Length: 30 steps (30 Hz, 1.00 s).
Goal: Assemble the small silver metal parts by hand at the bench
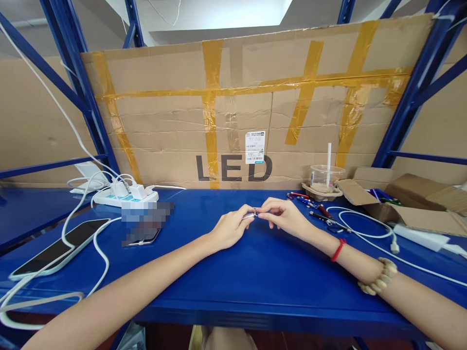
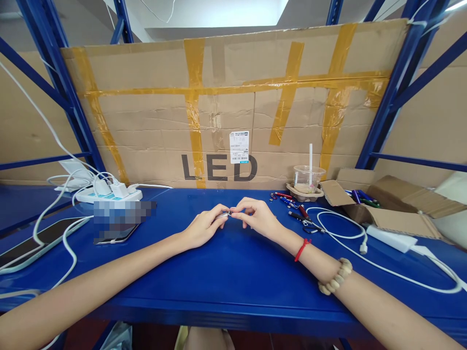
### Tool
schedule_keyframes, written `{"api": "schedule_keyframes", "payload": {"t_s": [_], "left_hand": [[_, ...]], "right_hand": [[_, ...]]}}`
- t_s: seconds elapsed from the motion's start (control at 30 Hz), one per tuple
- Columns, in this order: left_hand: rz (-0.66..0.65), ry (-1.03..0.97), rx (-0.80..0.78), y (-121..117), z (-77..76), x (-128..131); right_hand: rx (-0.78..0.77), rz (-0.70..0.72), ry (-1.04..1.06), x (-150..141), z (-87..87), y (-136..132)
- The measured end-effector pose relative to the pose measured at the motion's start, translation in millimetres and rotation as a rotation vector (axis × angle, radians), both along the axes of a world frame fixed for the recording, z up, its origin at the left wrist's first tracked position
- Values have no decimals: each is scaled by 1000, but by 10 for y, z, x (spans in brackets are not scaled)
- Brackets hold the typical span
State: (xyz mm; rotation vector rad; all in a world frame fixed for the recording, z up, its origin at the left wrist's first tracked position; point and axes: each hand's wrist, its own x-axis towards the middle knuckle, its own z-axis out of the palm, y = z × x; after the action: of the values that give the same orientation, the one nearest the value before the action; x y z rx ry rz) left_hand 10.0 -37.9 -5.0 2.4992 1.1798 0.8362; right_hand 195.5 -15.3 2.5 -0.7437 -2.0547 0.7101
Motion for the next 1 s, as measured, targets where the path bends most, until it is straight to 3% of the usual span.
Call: {"api": "schedule_keyframes", "payload": {"t_s": [0.23,1.0], "left_hand": [[-90,6,-39,13,-11,-14],[-81,64,-23,-34,17,-21]], "right_hand": [[-53,32,-17,43,-35,47],[-67,-3,-62,19,4,-5]]}}
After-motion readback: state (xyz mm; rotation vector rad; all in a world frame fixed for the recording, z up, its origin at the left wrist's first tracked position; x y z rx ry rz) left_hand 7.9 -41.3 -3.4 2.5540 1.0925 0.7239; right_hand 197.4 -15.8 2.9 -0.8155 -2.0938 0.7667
